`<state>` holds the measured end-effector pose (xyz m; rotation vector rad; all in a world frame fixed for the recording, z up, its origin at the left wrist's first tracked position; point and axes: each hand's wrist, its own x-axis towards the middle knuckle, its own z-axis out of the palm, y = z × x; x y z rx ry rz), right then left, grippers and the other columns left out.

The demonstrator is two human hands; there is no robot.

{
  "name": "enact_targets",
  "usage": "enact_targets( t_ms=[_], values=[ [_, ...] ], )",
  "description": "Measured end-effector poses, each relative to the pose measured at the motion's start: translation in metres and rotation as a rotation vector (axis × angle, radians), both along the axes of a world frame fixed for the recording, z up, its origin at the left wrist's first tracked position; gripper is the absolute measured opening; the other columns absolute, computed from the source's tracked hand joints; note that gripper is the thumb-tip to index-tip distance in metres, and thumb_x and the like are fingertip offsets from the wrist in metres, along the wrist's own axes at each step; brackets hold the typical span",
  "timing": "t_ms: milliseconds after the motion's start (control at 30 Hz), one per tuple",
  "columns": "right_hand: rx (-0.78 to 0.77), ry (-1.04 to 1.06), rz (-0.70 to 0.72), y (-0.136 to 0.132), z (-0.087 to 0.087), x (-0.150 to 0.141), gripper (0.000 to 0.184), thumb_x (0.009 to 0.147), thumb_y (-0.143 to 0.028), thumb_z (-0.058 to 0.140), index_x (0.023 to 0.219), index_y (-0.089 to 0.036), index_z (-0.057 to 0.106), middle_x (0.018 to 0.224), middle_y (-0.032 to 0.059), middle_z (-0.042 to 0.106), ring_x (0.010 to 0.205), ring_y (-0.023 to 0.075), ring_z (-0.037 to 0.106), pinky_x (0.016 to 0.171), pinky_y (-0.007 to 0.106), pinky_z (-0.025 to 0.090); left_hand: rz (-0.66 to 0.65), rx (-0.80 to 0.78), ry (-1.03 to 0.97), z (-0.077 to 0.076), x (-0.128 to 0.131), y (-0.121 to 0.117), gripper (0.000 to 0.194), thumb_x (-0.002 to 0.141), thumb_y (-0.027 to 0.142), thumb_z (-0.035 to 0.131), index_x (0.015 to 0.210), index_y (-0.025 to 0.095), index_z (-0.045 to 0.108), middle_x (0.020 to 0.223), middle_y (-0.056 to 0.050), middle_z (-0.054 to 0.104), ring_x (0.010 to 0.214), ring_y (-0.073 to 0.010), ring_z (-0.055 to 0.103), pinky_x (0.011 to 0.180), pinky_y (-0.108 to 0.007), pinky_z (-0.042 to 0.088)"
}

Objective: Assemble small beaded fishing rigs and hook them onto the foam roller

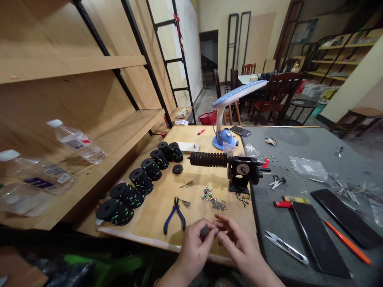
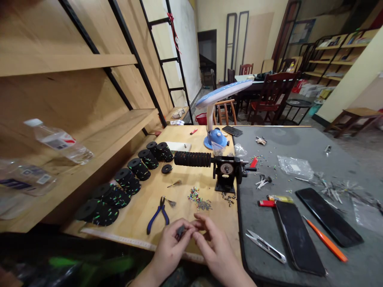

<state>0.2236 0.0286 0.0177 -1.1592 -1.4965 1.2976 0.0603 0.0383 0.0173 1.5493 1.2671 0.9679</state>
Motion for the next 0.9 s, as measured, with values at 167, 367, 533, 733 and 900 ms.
enact_targets(
  t_ms=[167, 367, 533, 733, 900],
  values=[
    [-0.042, -0.070, 0.008, 0.001, -0.016, -0.009, 0.023, 0.089, -0.037, 0.051, 0.096, -0.017, 0.061, 0.064, -0.0009, 0.061, 0.060, 0.0152, 0.057, 0.058, 0.024, 0.045, -0.001, 0.058, 0.116, -0.003, -0.001, -0.002, 0.023, 0.087, 0.032, 0.055, 0.072, 0.017, 0.063, 0.064, -0.003, 0.062, 0.059, -0.0146, 0.055, 0.056, -0.022, 0.039],
    [0.043, -0.224, -0.095, -0.002, -0.030, 0.000, 0.026, 0.087, -0.037, 0.051, 0.071, -0.019, 0.057, 0.061, -0.0020, 0.055, 0.059, 0.0144, 0.051, 0.056, 0.023, 0.037, 0.010, 0.084, 0.214, -0.009, -0.006, 0.009, 0.024, 0.088, 0.032, 0.053, 0.073, 0.017, 0.062, 0.063, -0.001, 0.060, 0.057, -0.0143, 0.053, 0.055, -0.023, 0.038],
    [-0.026, -0.112, -0.243, -0.002, -0.039, 0.005, 0.036, 0.084, -0.052, 0.052, 0.069, -0.019, 0.055, 0.060, -0.0025, 0.049, 0.058, 0.0147, 0.048, 0.055, 0.024, 0.036, -0.022, 0.162, 0.502, -0.016, -0.022, 0.028, 0.015, 0.086, 0.021, 0.049, 0.081, 0.020, 0.063, 0.079, -0.006, 0.068, 0.076, -0.0217, 0.062, 0.068, -0.030, 0.044],
    [-0.104, 0.024, -0.311, 0.000, -0.039, 0.007, 0.048, 0.076, -0.066, 0.056, 0.068, -0.018, 0.056, 0.056, -0.0049, 0.043, 0.051, 0.0119, 0.039, 0.050, 0.023, 0.033, -0.063, 0.125, 0.747, -0.014, -0.022, 0.038, 0.018, 0.077, 0.015, 0.059, 0.094, 0.021, 0.064, 0.092, -0.008, 0.069, 0.092, -0.0269, 0.060, 0.081, -0.037, 0.044],
    [-0.144, 0.069, -0.341, -0.001, -0.039, 0.006, 0.049, 0.074, -0.067, 0.058, 0.067, -0.018, 0.056, 0.052, -0.0070, 0.038, 0.048, 0.0104, 0.033, 0.045, 0.022, 0.028, -0.039, 0.225, 0.708, -0.008, -0.018, 0.040, 0.014, 0.080, 0.022, 0.062, 0.092, 0.018, 0.064, 0.093, -0.010, 0.067, 0.094, -0.0297, 0.057, 0.083, -0.042, 0.042]
  ],
)
